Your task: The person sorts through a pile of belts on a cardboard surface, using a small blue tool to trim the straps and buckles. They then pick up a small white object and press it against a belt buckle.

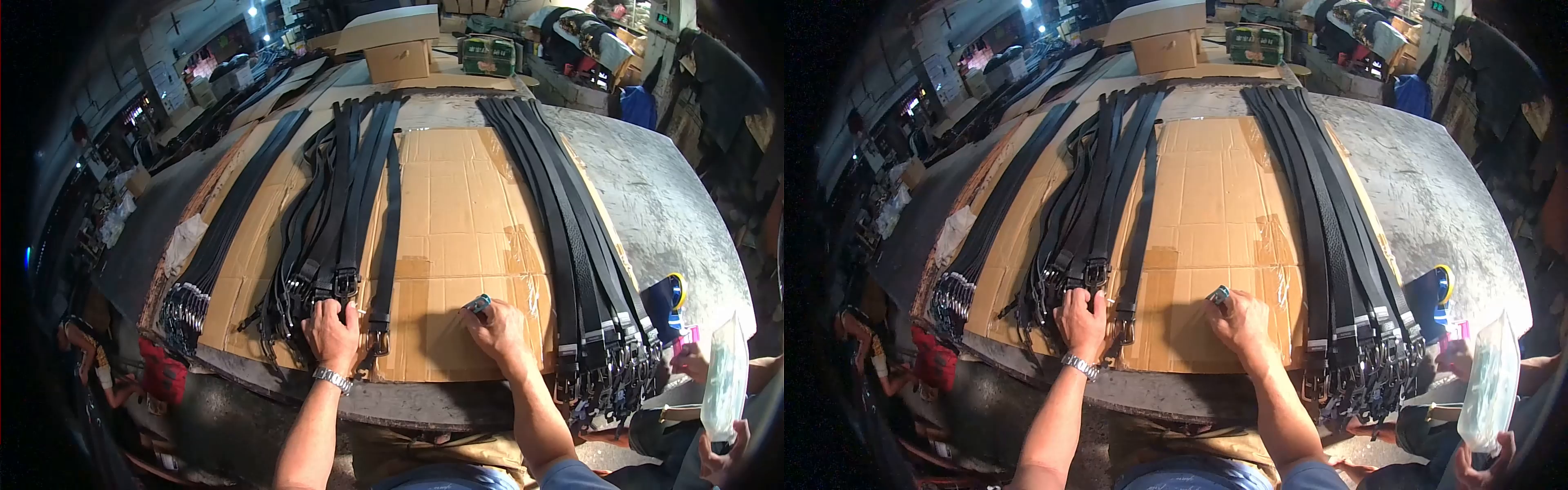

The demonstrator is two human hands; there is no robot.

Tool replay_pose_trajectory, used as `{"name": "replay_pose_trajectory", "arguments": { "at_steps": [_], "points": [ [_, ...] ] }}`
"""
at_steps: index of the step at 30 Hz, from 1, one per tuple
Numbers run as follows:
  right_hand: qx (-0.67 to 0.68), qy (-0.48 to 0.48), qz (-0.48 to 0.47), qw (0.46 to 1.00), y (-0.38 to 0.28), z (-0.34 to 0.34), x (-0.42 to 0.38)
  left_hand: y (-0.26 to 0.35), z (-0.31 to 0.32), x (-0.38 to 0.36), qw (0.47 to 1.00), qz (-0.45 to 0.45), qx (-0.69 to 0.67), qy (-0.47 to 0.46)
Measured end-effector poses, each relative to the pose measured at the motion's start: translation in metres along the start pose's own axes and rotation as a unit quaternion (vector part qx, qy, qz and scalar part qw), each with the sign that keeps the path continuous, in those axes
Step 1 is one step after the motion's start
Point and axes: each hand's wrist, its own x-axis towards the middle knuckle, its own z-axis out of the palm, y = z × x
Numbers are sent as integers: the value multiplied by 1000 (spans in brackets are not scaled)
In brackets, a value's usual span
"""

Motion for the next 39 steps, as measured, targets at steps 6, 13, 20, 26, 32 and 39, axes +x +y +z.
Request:
{"name": "replay_pose_trajectory", "arguments": {
  "at_steps": [6, 13, 20, 26, 32, 39],
  "points": [
    [-11, 6, -19, 1000, 3, 3, 0, 1, -1, 0, 1000, -1, -1, -6],
    [-8, -10, -16, 1000, 6, 1, 1, 0, 1, -1, 1000, -3, 9, -13],
    [-13, -13, -24, 1000, 0, -3, 2, 3, -2, 0, 1000, 1, 12, -15],
    [-13, -18, -15, 1000, 4, 0, 1, 3, -1, 0, 1000, 2, 14, -8],
    [-30, -7, -50, 998, 10, 6, 0, 5, -2, 0, 1000, 5, 25, -5],
    [0, 20, -72, 997, 14, 7, -2, 6, -2, 1, 1000, 7, 26, -5]
  ]
}}
